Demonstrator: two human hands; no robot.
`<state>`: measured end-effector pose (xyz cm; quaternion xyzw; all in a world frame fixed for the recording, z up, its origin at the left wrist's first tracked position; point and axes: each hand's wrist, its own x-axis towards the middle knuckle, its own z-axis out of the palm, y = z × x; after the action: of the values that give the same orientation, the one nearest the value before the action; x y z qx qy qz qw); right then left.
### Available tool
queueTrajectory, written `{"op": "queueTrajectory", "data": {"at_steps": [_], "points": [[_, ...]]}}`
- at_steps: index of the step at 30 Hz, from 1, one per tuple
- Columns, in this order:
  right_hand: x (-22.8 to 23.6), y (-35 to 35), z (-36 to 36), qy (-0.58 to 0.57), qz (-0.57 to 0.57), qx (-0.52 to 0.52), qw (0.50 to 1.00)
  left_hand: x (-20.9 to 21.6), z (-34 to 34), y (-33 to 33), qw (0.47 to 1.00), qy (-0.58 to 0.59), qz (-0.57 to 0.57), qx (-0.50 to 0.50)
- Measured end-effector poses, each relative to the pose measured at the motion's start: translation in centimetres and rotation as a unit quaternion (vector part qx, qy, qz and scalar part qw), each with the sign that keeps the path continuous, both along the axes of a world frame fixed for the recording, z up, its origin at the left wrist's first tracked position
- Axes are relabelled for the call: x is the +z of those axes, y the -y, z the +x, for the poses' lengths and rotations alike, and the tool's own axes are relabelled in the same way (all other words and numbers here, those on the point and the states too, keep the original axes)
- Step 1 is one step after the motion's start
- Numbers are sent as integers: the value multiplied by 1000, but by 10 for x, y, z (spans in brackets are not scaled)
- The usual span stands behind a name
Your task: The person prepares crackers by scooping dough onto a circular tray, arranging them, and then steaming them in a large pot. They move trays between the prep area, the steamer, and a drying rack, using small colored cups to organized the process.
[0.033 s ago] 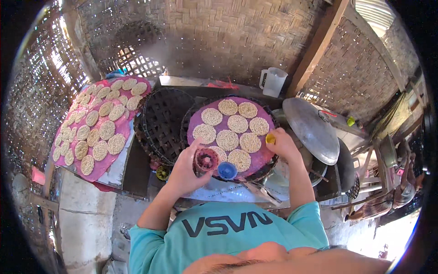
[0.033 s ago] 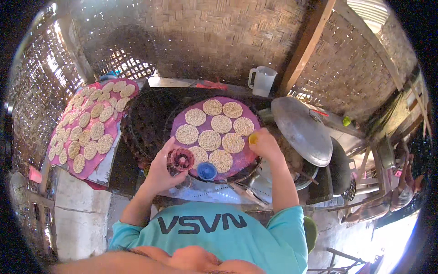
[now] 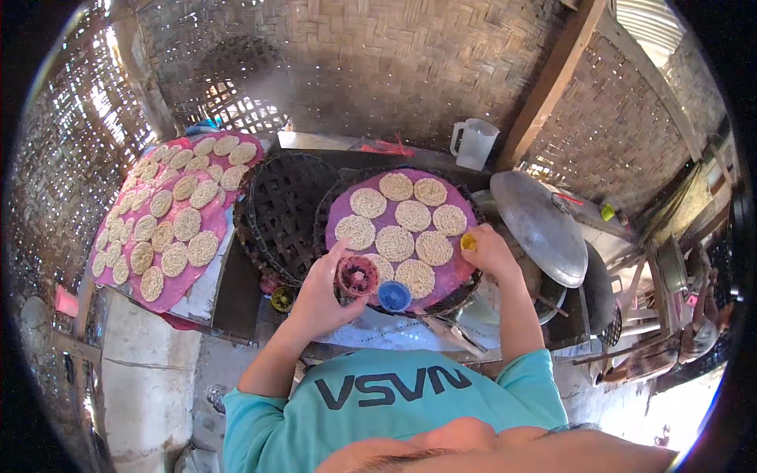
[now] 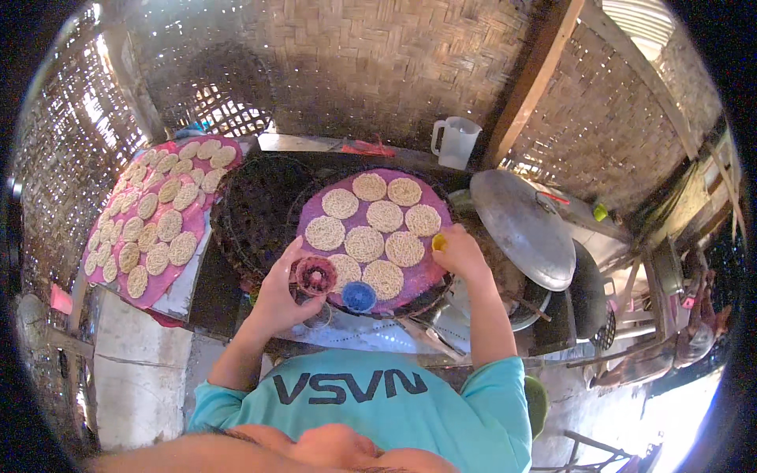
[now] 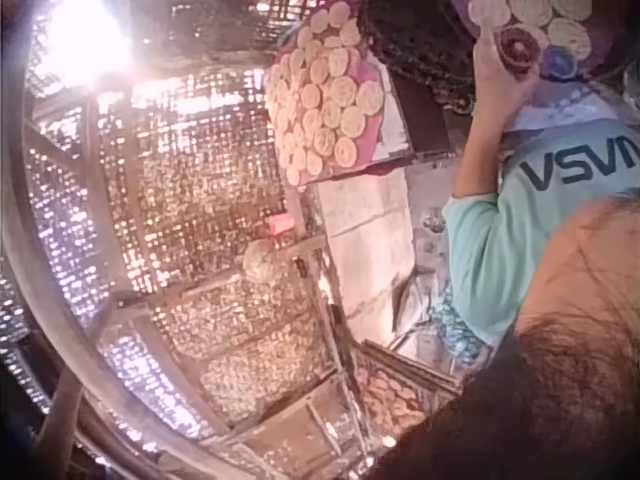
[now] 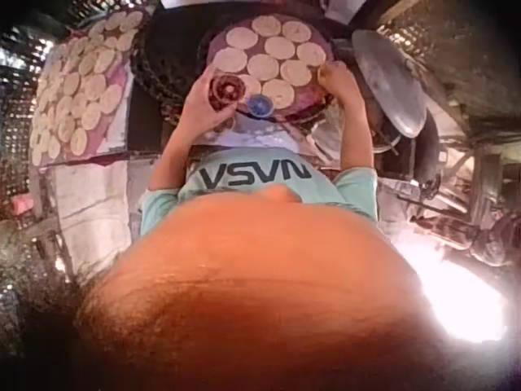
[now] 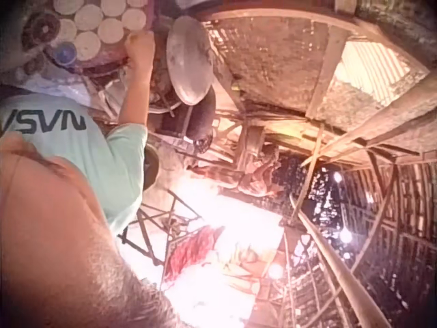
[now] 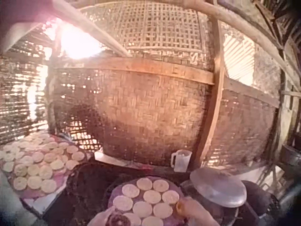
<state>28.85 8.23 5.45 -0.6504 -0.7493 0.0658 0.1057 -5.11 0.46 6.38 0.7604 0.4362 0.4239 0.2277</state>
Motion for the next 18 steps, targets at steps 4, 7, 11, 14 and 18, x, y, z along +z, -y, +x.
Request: {"op": "queueTrajectory", "data": {"at_steps": [4,7,11,14,18], "points": [[10,7,-39,-26,102,70,992,0,7,-8,1000,21,-16,-10],[33,18,-98,-214,108,256,937,3,25,-15,999,3,-3,-35],[49,9,-128,-200,-19,314,928,-4,34,-35,996,-32,86,-22],[47,-14,-137,-200,-26,350,915,3,29,-46,996,-28,86,-10],[48,-30,-153,-187,-24,390,901,-1,18,-54,994,-52,90,33]]}}
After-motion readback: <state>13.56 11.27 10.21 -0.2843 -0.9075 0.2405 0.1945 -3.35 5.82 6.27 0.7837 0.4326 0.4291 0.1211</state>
